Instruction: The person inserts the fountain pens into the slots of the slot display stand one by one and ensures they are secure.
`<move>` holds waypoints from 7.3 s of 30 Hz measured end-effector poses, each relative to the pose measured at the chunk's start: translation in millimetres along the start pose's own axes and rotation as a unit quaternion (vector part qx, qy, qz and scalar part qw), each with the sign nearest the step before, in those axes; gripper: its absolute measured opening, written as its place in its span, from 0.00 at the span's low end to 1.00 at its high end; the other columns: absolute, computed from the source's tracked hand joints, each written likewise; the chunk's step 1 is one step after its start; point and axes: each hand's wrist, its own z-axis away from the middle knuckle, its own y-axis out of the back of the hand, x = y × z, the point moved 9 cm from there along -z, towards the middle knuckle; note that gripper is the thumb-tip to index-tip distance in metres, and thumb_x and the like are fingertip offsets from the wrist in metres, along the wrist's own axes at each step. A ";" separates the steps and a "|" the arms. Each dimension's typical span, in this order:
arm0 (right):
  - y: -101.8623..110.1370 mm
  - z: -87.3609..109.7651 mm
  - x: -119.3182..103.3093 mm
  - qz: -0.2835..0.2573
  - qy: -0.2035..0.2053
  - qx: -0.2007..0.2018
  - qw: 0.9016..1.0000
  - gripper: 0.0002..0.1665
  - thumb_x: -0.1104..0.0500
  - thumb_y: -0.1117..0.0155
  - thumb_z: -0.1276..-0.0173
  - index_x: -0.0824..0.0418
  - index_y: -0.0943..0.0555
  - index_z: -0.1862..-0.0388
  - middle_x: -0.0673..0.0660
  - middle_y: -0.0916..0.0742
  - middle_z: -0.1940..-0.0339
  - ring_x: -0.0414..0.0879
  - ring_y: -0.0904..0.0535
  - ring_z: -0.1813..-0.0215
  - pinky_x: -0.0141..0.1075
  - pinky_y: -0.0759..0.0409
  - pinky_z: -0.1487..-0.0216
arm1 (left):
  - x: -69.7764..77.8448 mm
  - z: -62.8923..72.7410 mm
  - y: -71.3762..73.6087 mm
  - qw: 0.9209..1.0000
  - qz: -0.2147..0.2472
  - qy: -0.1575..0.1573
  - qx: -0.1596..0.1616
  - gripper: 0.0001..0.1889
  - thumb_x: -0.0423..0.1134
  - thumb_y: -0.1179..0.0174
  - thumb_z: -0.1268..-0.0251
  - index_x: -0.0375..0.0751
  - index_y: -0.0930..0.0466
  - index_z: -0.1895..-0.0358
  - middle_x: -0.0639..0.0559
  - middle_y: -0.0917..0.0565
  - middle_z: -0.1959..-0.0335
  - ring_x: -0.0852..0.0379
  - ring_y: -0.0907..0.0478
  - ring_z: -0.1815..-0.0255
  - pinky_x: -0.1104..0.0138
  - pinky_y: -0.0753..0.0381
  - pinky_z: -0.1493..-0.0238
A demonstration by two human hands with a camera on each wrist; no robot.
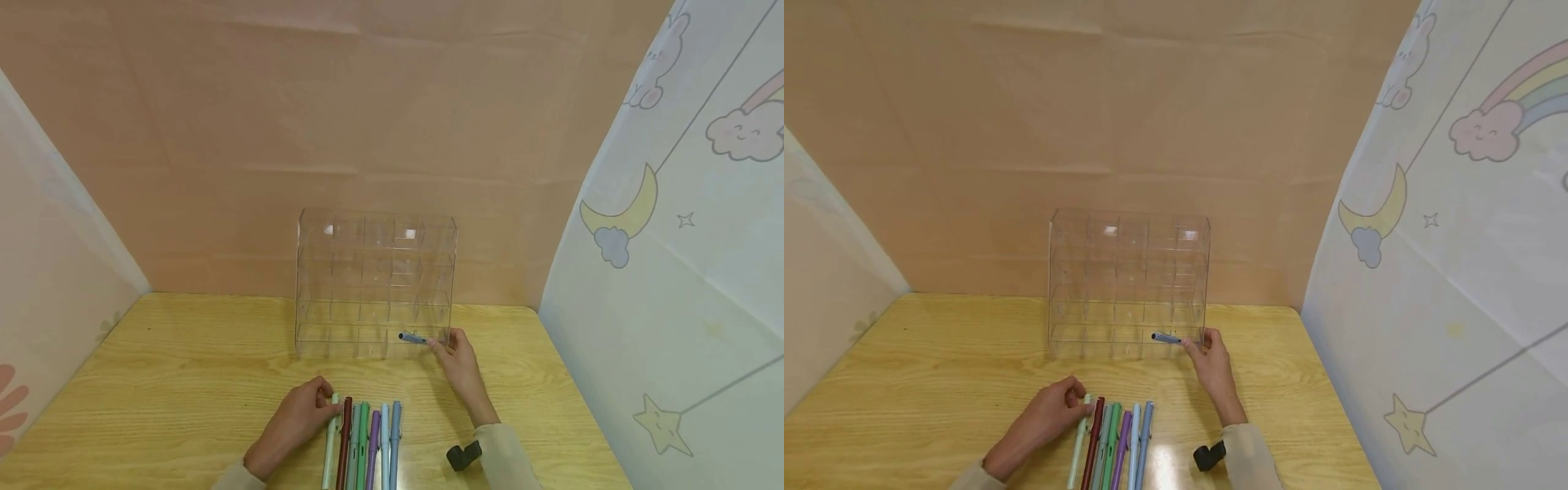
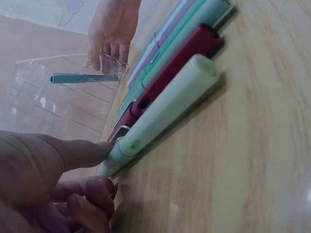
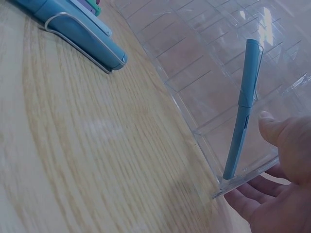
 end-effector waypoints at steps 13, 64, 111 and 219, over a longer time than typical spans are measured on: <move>0.3 -0.1 -2.3 -0.002 0.001 0.009 1.000 0.37 0.48 0.35 0.19 0.69 0.33 0.25 0.73 0.23 0.26 0.72 0.26 0.23 0.61 0.21 0.29 | 10.9 -1.1 1.3 0.996 -0.086 -0.014 -0.022 0.12 0.42 0.26 0.36 0.41 0.19 0.58 0.56 0.21 0.78 0.59 0.28 0.79 0.68 0.31 0.79; 2.6 3.6 -0.5 -0.016 -0.010 -0.005 1.000 0.37 0.46 0.35 0.19 0.68 0.34 0.25 0.73 0.25 0.23 0.72 0.31 0.20 0.64 0.26 0.25 | 39.2 4.8 32.5 0.998 -0.040 -0.032 0.032 0.11 0.45 0.27 0.31 0.48 0.20 0.56 0.58 0.15 0.65 0.63 0.36 0.80 0.70 0.37 0.78; 1.4 3.3 -0.3 -0.007 0.002 -0.006 1.000 0.40 0.46 0.35 0.19 0.69 0.36 0.23 0.74 0.25 0.24 0.74 0.30 0.21 0.63 0.25 0.25 | 66.9 -1.8 89.1 0.995 0.076 -0.019 0.062 0.14 0.48 0.31 0.26 0.44 0.17 0.47 0.49 0.12 0.64 0.58 0.17 0.72 0.64 0.21 0.74; -0.6 2.5 1.7 -0.014 0.003 0.003 1.000 0.37 0.46 0.35 0.19 0.68 0.34 0.25 0.73 0.25 0.25 0.70 0.26 0.23 0.60 0.23 0.26 | 83.4 -66.2 17.7 0.985 0.122 -0.087 0.087 0.08 0.42 0.31 0.26 0.46 0.20 0.55 0.50 0.14 0.58 0.57 0.17 0.58 0.66 0.18 0.63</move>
